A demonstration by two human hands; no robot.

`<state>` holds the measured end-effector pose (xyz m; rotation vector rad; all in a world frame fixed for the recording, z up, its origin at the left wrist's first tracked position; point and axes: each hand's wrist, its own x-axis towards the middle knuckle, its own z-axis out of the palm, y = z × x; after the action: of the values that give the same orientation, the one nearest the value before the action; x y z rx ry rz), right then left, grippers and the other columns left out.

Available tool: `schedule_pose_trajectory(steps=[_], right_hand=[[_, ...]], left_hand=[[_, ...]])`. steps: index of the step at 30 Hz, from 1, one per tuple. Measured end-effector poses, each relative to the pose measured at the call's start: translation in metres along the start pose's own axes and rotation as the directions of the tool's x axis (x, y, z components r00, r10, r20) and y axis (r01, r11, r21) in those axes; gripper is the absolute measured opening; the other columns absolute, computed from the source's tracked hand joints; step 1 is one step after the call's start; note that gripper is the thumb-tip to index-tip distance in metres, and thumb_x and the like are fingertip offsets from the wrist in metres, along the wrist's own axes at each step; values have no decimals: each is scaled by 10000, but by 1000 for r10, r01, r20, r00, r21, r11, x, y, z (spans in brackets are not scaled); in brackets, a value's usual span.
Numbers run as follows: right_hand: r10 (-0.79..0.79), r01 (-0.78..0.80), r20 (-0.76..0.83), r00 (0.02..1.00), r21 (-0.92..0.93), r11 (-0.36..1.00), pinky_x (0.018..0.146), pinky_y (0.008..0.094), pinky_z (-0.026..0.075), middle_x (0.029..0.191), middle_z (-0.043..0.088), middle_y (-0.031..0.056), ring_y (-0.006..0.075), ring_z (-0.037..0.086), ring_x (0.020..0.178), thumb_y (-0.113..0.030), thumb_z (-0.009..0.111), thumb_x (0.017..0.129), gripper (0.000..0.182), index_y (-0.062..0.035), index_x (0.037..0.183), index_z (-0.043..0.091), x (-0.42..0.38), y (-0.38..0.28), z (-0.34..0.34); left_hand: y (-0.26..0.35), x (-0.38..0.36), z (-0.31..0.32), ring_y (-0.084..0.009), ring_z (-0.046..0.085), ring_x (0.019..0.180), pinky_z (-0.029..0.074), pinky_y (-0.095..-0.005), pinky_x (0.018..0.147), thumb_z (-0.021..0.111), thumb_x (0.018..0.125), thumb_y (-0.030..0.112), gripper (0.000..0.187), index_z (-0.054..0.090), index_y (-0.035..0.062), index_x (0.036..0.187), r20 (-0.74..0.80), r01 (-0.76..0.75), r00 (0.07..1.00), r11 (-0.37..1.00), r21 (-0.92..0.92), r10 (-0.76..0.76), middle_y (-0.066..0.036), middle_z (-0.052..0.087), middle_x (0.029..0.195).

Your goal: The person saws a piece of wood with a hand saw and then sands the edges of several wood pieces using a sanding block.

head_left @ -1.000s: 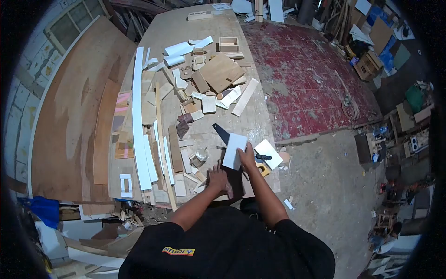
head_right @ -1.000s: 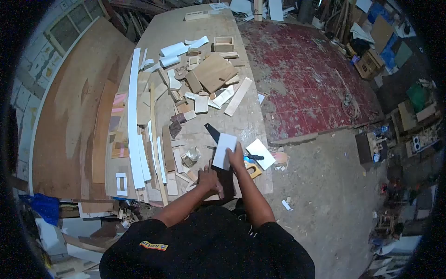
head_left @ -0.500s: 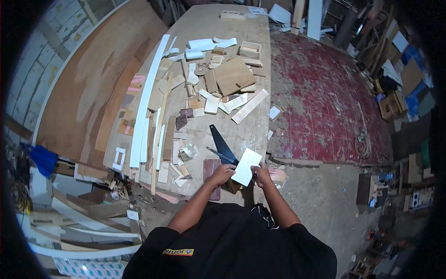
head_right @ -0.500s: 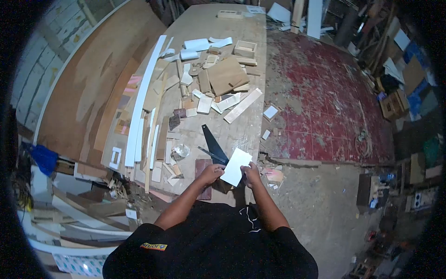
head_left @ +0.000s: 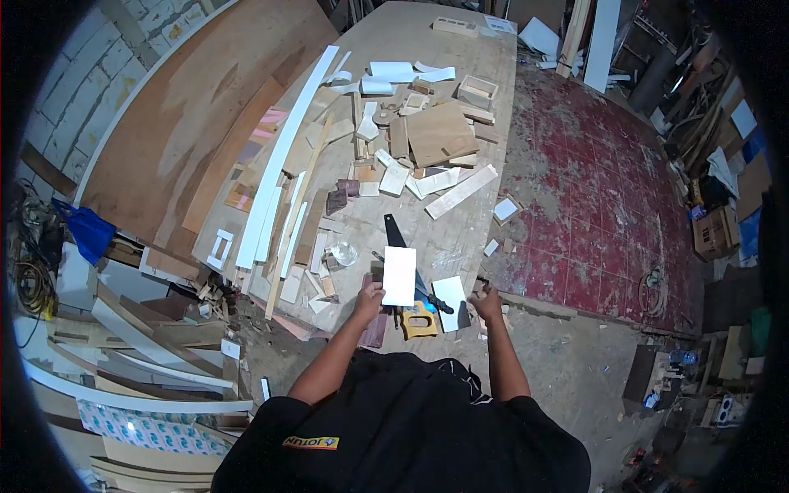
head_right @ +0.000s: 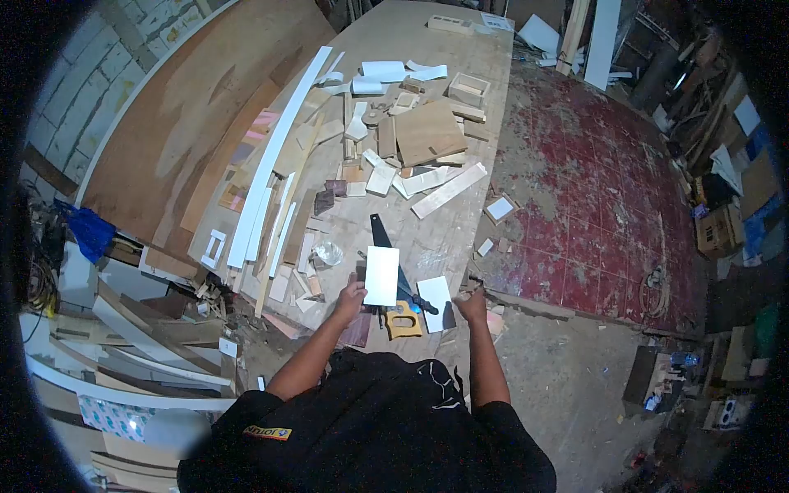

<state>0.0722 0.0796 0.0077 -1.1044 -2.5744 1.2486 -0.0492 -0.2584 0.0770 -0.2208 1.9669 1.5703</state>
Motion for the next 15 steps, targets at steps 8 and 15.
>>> schedule_pose_trajectory(steps=[8,15], right_hand=[[253,-290,354,900,55,955,809,409,546,1027,693,222,337,689,907,-203,827,682,574,13,1165,603,12,-13,-2],[212,-204,125,969,-73,976,810,426,554,1051,684,247,330,702,924,-197,820,665,614,65,1169,588,10,-17,9]], left_hand=[[-6,3,-8,-180,630,955,533,-370,762,587,965,207,362,557,56,1293,-39,12,999,999,-51,-14,-81,668,1103],[-1,19,-11,-154,657,885,563,-307,699,563,975,158,307,589,38,1256,-72,-50,997,983,-178,37,-75,679,1058]])
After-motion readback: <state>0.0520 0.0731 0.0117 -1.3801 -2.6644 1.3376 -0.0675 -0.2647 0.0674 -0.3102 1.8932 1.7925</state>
